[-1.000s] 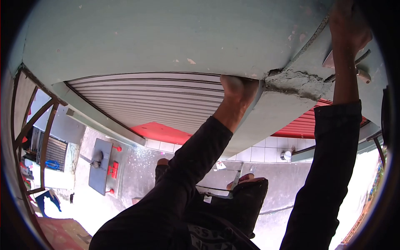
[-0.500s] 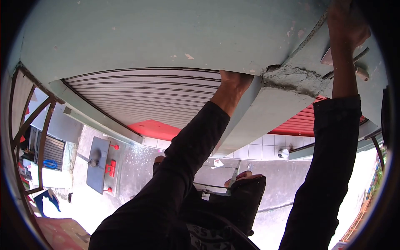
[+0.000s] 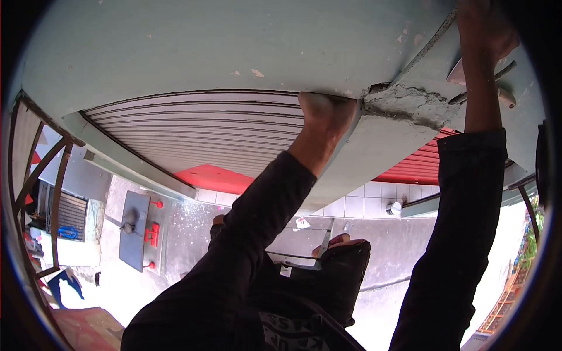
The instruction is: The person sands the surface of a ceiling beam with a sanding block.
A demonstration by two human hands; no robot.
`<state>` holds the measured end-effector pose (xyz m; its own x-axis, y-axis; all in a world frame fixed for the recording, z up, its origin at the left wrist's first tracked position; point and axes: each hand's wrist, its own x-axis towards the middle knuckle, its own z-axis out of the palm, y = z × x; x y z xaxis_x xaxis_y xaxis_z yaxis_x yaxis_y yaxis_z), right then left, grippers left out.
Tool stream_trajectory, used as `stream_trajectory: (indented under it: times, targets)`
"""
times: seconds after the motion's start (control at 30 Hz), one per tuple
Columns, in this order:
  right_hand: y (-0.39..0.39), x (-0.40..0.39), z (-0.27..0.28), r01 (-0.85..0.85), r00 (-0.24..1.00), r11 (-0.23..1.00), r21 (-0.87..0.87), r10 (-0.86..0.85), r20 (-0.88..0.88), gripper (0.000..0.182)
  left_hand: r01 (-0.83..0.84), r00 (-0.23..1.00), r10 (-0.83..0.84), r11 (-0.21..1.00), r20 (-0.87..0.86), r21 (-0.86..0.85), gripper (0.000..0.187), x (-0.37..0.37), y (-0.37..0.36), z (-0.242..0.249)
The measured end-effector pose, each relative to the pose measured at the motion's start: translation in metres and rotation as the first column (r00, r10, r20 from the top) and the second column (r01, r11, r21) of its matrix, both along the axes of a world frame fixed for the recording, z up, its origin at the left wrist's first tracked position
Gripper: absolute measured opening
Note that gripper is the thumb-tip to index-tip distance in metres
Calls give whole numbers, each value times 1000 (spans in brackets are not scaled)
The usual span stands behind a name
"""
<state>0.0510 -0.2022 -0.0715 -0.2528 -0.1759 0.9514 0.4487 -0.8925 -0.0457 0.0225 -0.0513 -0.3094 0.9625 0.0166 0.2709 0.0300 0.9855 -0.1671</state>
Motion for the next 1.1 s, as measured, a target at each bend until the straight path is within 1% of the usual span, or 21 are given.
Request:
stream_trajectory:
  times: [0.03, 0.1, 0.13, 0.23, 0.27, 0.33, 0.37, 0.4, 0.43, 0.47, 0.53, 0.6, 0.67, 0.7, 0.73, 0.83, 0.9, 0.97, 1.0, 1.03, 1.1]
  targets:
    - [1, -2, 0, 21, 1000, 1000, 1, -21, 6, 43, -17, 999, 16, 999, -35, -38, 36, -13, -5, 3]
    - [-2, -2, 1, 68, 998, 998, 2, -68, -11, 43, -36, 996, 39, 998, -74, 42, 35, -41, -5, 13]
    - [-1, -2, 0, 63, 998, 998, -4, -63, -15, 43, -47, 994, 55, 996, -99, 80, 35, -47, -4, 15]
    - [1, 7, -3, -84, 996, 996, 30, 84, -5, 43, -25, 996, 32, 995, -78, 93, 35, -18, 3, 2]
    - [2, 5, -3, -97, 995, 995, 33, 98, -32, 43, 20, 1000, -20, 1000, -13, -2, 35, -8, 4, -6]
    - [2, 1, -2, -117, 990, 992, 41, 120, -75, 43, 132, 984, -107, 976, 141, -176, 35, -2, 4, -6]
    - [2, -1, -3, -78, 995, 996, 34, 80, -66, 43, 54, 998, -52, 993, 25, -108, 36, -9, -1, -12]
    - [4, -4, -2, -37, 998, 999, 26, 38, -46, 43, -15, 997, 12, 999, -78, -34, 37, -39, -10, 7]
    - [3, -5, -1, 8, 999, 1000, 16, -8, -31, 43, -74, 981, 81, 996, -178, 45, 37, -61, -16, 16]
    - [-2, -1, 1, 23, 1000, 1000, 0, -23, 6, 43, -65, 988, 72, 997, -139, 51, 41, -69, -16, 12]
    - [-3, 4, 2, 37, 997, 999, -40, -34, 65, 43, -44, 979, 69, 990, -190, 133, 41, -63, -10, 15]
    - [14, -6, -12, -90, 985, 992, -87, 101, 137, 43, 3, 964, 51, 980, -260, 201, 40, -61, -2, 23]
    - [15, -8, -12, -145, 985, 987, -71, 151, 87, 43, 5, 956, 50, 982, -289, 187, 40, -62, -2, 30]
    - [2, 2, -5, -137, 991, 990, -33, 137, -3, 43, 5, 952, 51, 984, -303, 181, 39, -63, -3, 32]
    - [-3, 4, 0, -126, 988, 992, 2, 126, -90, 43, -6, 961, 57, 983, -272, 182, 39, -65, -3, 29]
    - [-5, -1, 1, 1, 1000, 998, -59, -1, -5, 44, -39, 978, 78, 979, -192, 202, 39, -69, -4, 19]
    - [21, 0, -7, -68, 977, 998, -11, 68, 200, 45, -64, 981, 106, 968, -165, 243, 38, -69, -3, 17]
    - [25, 2, -9, -108, 976, 994, 13, 103, 191, 45, -62, 969, 97, 986, -226, 155, 38, -49, 0, 21]
    - [10, 4, -4, -104, 991, 994, 20, 102, 85, 45, -63, 963, 91, 992, -255, 113, 38, -36, 1, 25]
    - [1, 5, -1, -97, 995, 995, 29, 98, -19, 45, -55, 971, 72, 995, -227, 77, 38, -24, 1, 22]
    - [-7, 6, 1, 9, 1000, 1000, -5, -9, -14, 45, -33, 986, 34, 999, -165, 7, 39, -4, 0, 12]
